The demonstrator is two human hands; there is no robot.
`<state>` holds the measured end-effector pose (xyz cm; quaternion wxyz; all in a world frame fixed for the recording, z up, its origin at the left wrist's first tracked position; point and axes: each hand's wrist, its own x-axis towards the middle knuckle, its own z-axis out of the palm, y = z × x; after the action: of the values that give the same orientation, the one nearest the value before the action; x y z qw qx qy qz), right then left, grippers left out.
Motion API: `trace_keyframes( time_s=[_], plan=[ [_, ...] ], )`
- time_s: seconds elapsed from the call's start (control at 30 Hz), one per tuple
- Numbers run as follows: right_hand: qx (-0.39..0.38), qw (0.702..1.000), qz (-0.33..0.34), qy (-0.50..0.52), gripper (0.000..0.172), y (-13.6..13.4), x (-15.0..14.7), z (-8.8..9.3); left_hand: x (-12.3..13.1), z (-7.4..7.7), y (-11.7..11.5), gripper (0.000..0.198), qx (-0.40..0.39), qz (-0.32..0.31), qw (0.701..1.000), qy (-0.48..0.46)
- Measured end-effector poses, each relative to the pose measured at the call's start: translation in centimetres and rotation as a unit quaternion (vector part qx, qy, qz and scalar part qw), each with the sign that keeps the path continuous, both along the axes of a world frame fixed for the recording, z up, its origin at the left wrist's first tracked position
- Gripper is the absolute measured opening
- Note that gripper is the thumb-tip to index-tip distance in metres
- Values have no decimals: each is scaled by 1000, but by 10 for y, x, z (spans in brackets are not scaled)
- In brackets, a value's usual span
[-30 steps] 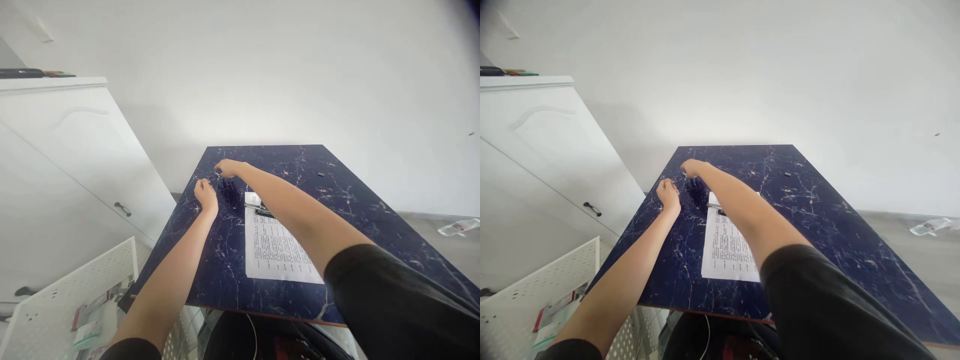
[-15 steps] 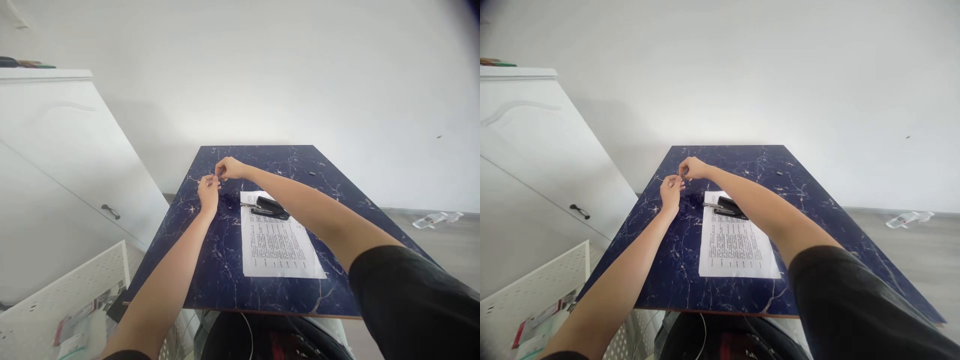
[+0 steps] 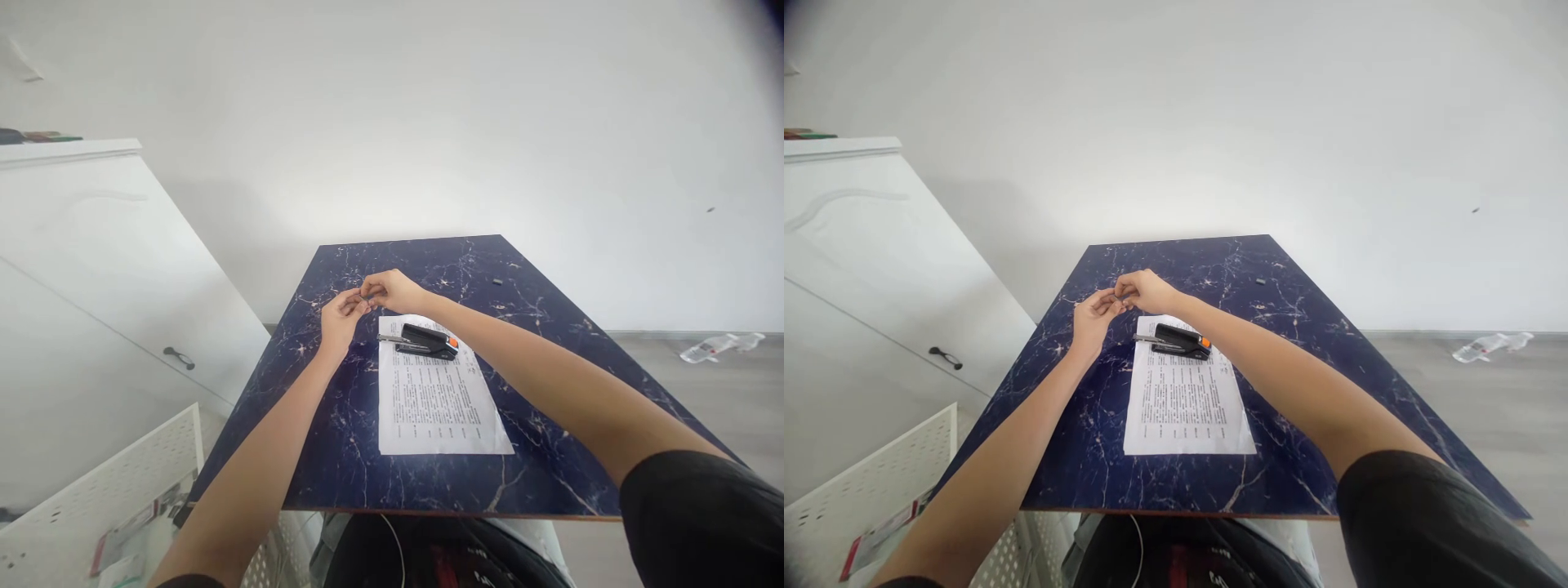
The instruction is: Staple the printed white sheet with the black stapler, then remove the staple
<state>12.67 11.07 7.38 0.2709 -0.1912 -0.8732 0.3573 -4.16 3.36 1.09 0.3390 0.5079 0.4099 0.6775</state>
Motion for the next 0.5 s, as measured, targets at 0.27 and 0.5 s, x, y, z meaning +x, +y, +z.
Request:
trace_keyframes(
  time_s=[0.27,0.5],
  plan=[
    [110,971,-207,-54,22,-39,76,4,-4,1,-7,29,-45,-91,988,114],
    [46,957,-287,-6,13,-94,131,-32,-3,0,-10,21,-41,-147,963,221]
  ],
)
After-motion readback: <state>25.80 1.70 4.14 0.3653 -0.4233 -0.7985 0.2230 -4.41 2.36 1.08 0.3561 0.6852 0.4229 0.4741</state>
